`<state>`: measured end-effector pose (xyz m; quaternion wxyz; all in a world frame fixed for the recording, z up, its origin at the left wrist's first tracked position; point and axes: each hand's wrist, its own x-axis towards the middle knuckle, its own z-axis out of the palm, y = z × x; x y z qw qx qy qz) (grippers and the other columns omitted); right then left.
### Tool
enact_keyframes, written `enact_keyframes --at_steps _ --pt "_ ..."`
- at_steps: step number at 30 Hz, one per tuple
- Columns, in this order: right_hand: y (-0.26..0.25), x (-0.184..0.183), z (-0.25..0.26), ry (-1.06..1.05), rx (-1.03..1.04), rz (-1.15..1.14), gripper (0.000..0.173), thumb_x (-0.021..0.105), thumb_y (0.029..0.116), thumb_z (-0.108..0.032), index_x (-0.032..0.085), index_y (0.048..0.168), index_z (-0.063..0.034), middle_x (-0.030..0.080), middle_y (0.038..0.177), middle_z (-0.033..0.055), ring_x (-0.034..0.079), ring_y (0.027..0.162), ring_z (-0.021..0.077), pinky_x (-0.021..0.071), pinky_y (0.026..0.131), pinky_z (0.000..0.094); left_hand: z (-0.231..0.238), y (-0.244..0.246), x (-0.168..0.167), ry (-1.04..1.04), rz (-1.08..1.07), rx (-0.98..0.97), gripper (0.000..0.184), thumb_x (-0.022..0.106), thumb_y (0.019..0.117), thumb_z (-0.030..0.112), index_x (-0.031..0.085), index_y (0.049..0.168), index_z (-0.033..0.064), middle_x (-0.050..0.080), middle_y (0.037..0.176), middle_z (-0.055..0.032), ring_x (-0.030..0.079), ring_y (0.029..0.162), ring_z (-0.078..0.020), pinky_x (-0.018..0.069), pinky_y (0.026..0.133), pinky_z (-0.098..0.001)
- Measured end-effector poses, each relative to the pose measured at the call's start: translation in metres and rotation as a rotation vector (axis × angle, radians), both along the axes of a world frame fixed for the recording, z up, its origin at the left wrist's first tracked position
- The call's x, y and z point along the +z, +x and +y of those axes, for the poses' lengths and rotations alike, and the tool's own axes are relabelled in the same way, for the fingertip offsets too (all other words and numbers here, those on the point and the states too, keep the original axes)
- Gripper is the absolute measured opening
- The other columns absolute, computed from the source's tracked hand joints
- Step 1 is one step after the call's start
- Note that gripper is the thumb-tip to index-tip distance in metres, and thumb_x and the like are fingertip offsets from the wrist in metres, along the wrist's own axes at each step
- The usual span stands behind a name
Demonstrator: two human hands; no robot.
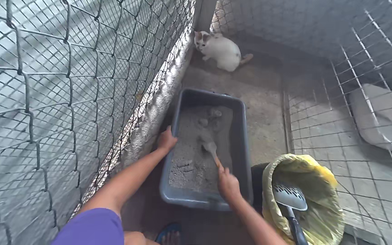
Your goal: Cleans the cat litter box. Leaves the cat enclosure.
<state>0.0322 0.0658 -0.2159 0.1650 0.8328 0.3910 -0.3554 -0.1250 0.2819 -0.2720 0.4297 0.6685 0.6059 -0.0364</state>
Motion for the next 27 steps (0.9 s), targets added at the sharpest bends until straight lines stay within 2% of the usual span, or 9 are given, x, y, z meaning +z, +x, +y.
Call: enact_keyframes --at_steps 5,10,14,16,18,19,21,24,27 --pt "0.016 0.0 0.105 0.079 -0.001 -0.027 0.043 0.04 0.1075 -0.007 0.043 0.148 0.0073 0.049 0.148 0.0294 0.059 0.129 0.0422 0.0519 0.102 0.054 0.0 -0.002 0.002 0.016 0.023 -0.016 0.073 0.067 0.0931 0.017 0.034 0.158 0.0066 0.061 0.134 -0.0256 0.061 0.124 -0.0412 0.049 0.102 -0.06" --pt "-0.022 0.042 -0.019 -0.118 0.064 0.057 0.056 0.038 0.1087 -0.008 0.024 0.163 -0.0046 0.054 0.142 0.0298 0.063 0.121 0.0448 0.0539 0.098 0.0556 -0.001 -0.001 0.0 0.06 0.036 -0.016 0.079 0.069 0.0917 0.018 0.031 0.16 0.0067 0.051 0.149 -0.0232 0.055 0.133 -0.0391 0.046 0.108 -0.0573" --pt "-0.038 0.019 -0.052 -0.129 0.111 0.014 0.05 0.042 0.1064 -0.003 0.034 0.155 0.0044 0.052 0.143 0.0302 0.066 0.115 0.0446 0.0563 0.094 0.0529 -0.003 0.004 -0.005 0.252 0.062 -0.121 0.084 0.066 0.0941 0.021 0.021 0.164 0.0076 0.028 0.164 -0.0256 0.035 0.148 -0.0448 0.0345 0.117 -0.0574" --pt "-0.023 0.001 -0.018 -0.038 0.072 0.032 0.051 0.045 0.1059 -0.005 0.035 0.155 0.0039 0.05 0.145 0.0306 0.064 0.119 0.0456 0.0545 0.097 0.0552 -0.02 0.0 -0.006 0.389 -0.039 -0.355 0.065 0.06 0.0998 0.024 0.038 0.156 0.0003 0.036 0.157 -0.0321 0.033 0.147 -0.049 0.0262 0.119 -0.0608" --pt "0.003 0.006 0.03 0.056 0.02 0.06 0.047 0.045 0.1057 -0.007 0.043 0.152 0.0019 0.053 0.144 0.0296 0.061 0.125 0.0461 0.0514 0.101 0.0587 -0.061 0.001 -0.007 0.482 -0.301 -0.651 0.048 0.064 0.0972 0.029 0.063 0.132 -0.0049 0.059 0.135 -0.0328 0.053 0.131 -0.0495 0.0392 0.112 -0.0598" --pt "0.015 0.017 0.046 0.085 -0.002 0.069 0.042 0.046 0.106 -0.009 0.05 0.146 0.0025 0.057 0.141 0.0292 0.06 0.126 0.0457 0.0499 0.102 0.0601 -0.092 0.003 -0.004 0.446 -0.424 -0.81 0.046 0.072 0.092 0.032 0.069 0.122 -0.0034 0.065 0.125 -0.0306 0.06 0.122 -0.0485 0.0459 0.106 -0.0604" --pt "0.033 0.057 0.059 0.079 -0.057 0.076 0.034 0.049 0.1055 -0.013 0.062 0.133 0.0028 0.062 0.136 0.0268 0.059 0.129 0.0428 0.0482 0.104 0.0607 -0.154 0.002 0.008 0.159 -0.362 -1.106 0.068 0.083 0.0848 0.038 0.06 0.141 0.0066 0.055 0.142 -0.0289 0.05 0.133 -0.0497 0.0397 0.11 -0.065" --pt "0.061 0.128 0.016 0.108 -0.164 0.058 0.034 0.047 0.1089 -0.023 0.067 0.128 -0.0035 0.068 0.124 0.0229 0.066 0.118 0.0386 0.0507 0.1 0.0584 -0.192 -0.004 -0.004 0.031 -0.178 -1.315 0.092 0.08 0.0836 0.006 0.034 0.162 0.0222 0.042 0.155 -0.0288 0.041 0.141 -0.0515 0.0369 0.11 -0.068" --pt "0.085 0.197 -0.087 0.363 -0.333 0.015 0.036 0.045 0.1108 -0.024 0.066 0.134 -0.0065 0.072 0.097 0.0198 0.071 0.082 0.033 0.0572 0.079 0.0533 -0.183 0.003 0.005 0.056 -0.228 -1.334 0.083 0.08 0.0784 -0.003 0.047 0.153 0.0084 0.045 0.153 -0.0269 0.041 0.142 -0.0495 0.0344 0.111 -0.068"
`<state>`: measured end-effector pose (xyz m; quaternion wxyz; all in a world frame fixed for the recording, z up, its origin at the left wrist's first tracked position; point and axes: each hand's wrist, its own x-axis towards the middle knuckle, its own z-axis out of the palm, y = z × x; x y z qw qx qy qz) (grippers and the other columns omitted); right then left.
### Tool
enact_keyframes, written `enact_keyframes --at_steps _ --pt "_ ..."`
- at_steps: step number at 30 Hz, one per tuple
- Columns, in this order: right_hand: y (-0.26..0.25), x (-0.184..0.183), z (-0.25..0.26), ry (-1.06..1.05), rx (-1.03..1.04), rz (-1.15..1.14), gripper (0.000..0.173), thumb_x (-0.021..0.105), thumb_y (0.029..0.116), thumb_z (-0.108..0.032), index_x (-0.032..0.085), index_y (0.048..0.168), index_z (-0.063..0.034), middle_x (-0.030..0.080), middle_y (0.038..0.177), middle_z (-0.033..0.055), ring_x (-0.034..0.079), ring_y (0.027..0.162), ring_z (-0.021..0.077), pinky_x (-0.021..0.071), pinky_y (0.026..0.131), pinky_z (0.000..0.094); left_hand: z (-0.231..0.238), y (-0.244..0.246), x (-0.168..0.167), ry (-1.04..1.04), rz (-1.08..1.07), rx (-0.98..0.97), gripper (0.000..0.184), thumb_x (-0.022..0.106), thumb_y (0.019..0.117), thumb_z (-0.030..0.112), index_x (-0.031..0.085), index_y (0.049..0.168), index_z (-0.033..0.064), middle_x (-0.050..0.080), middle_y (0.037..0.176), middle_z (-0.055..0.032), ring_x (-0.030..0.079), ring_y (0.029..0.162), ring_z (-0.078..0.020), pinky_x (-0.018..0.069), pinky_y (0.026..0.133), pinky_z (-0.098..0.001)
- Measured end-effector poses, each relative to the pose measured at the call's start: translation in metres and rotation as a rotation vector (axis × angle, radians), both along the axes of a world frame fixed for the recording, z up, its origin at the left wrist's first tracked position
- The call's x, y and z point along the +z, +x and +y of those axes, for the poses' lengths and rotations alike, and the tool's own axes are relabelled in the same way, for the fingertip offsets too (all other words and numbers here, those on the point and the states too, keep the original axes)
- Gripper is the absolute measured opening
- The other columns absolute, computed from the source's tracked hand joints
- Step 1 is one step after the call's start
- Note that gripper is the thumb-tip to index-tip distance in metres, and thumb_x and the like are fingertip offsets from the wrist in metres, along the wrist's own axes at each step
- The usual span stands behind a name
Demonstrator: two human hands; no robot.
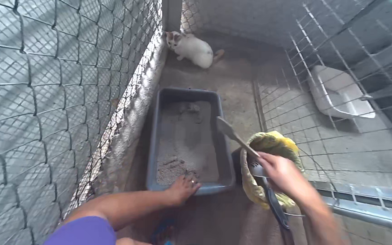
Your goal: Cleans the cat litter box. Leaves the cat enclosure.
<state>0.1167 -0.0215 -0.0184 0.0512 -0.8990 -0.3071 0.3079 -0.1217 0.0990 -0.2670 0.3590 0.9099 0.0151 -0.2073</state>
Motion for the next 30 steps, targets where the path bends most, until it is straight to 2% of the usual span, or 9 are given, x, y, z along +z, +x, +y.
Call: enact_keyframes --at_steps 4,11,15,17,21,23,26,28,30 --pt "-0.002 0.047 -0.127 0.13 -0.289 -0.116 0.039 0.042 0.1103 -0.015 0.059 0.14 0.004 0.071 0.085 0.0171 0.066 0.062 0.0234 0.0575 0.062 0.0438 0.027 0.022 0.065 -0.035 -0.179 0.095 0.071 0.086 0.0667 -0.004 0.066 0.134 0.0054 0.049 0.151 -0.0256 0.044 0.139 -0.0502 0.0357 0.108 -0.0711" --pt "0.015 -0.025 -0.174 -0.238 -0.496 -0.155 0.042 0.034 0.1115 -0.018 0.06 0.135 0.0052 0.072 0.103 0.0261 0.073 0.087 0.039 0.0569 0.083 0.0572 0.116 0.067 0.179 0.023 -0.327 0.134 0.054 0.075 0.0756 -0.008 0.07 0.128 0.0056 0.056 0.141 -0.022 0.051 0.129 -0.0458 0.0413 0.103 -0.0657" --pt "0.029 -0.045 -0.159 -0.276 -0.335 -0.345 0.046 0.06 0.1037 -0.021 0.058 0.143 0.0011 0.048 0.143 0.0415 0.045 0.134 0.0607 0.0371 0.106 0.0737 0.081 0.06 0.147 -0.083 -0.223 0.13 0.066 0.079 0.0709 -0.012 0.06 0.134 -0.0031 0.055 0.137 -0.0304 0.052 0.128 -0.0491 0.044 0.106 -0.0602" --pt "0.024 -0.05 -0.141 -0.126 -0.23 -0.394 0.055 0.07 0.0974 -0.021 0.056 0.145 0.0019 0.046 0.141 0.0436 0.047 0.128 0.0637 0.0407 0.102 0.0742 0.044 0.043 0.103 -0.124 -0.061 0.146 0.078 0.081 0.0722 -0.011 0.05 0.143 -0.0031 0.052 0.141 -0.0313 0.048 0.133 -0.0506 0.0415 0.109 -0.062" --pt "0.014 -0.089 -0.106 -0.506 -0.048 -0.083 0.074 0.077 0.0931 -0.028 0.044 0.153 -0.0006 0.043 0.151 0.0352 0.044 0.138 0.053 0.0443 0.109 0.0616 0.013 0.019 0.057 -0.091 0.012 0.181 0.08 0.078 0.0742 -0.011 0.046 0.147 -0.0002 0.048 0.148 -0.0278 0.041 0.142 -0.0474 0.0365 0.114 -0.0628" --pt "0.017 -0.103 -0.103 -0.605 -0.013 -0.082 0.071 0.074 0.0926 -0.012 0.041 0.154 0.0021 0.042 0.151 0.0366 0.045 0.137 0.0544 0.0459 0.107 0.0623 0.016 0.014 0.059 -0.065 0.014 0.16 0.079 0.079 0.0735 -0.011 0.048 0.146 0.0002 0.048 0.148 -0.0274 0.039 0.143 -0.0482 0.0359 0.113 -0.0645" --pt "0.044 -0.095 -0.108 -0.608 0.012 -0.043 0.055 0.073 0.0938 -0.015 0.055 0.143 0.0004 0.059 0.137 0.0321 0.057 0.129 0.0487 0.0468 0.106 0.0632 0.038 -0.003 0.047 -0.05 0.088 0.096 0.079 0.082 0.0711 -0.01 0.052 0.143 0.0013 0.047 0.148 -0.0297 0.034 0.144 -0.053 0.0375 0.107 -0.0708" --pt "0.06 -0.073 -0.124 -0.418 -0.058 0.043 0.05 0.07 0.0958 -0.011 0.057 0.143 0.0008 0.065 0.128 0.0323 0.062 0.121 0.0473 0.0462 0.105 0.0629 0.048 -0.017 0.03 -0.036 0.116 0.088 0.076 0.081 0.0708 -0.011 0.055 0.14 0.002 0.048 0.147 -0.0299 0.033 0.144 -0.0538 0.0378 0.106 -0.0713" --pt "0.051 -0.046 -0.146 -0.11 -0.205 0.133 0.047 0.062 0.098 -0.003 0.053 0.144 0.0056 0.067 0.117 0.0314 0.068 0.098 0.0387 0.0533 0.09 0.0554 0.04 -0.031 0.01 -0.006 0.124 0.106 0.071 0.079 0.0731 -0.012 0.056 0.139 0.0015 0.049 0.145 -0.0306 0.034 0.144 -0.0534 0.0352 0.11 -0.0699"
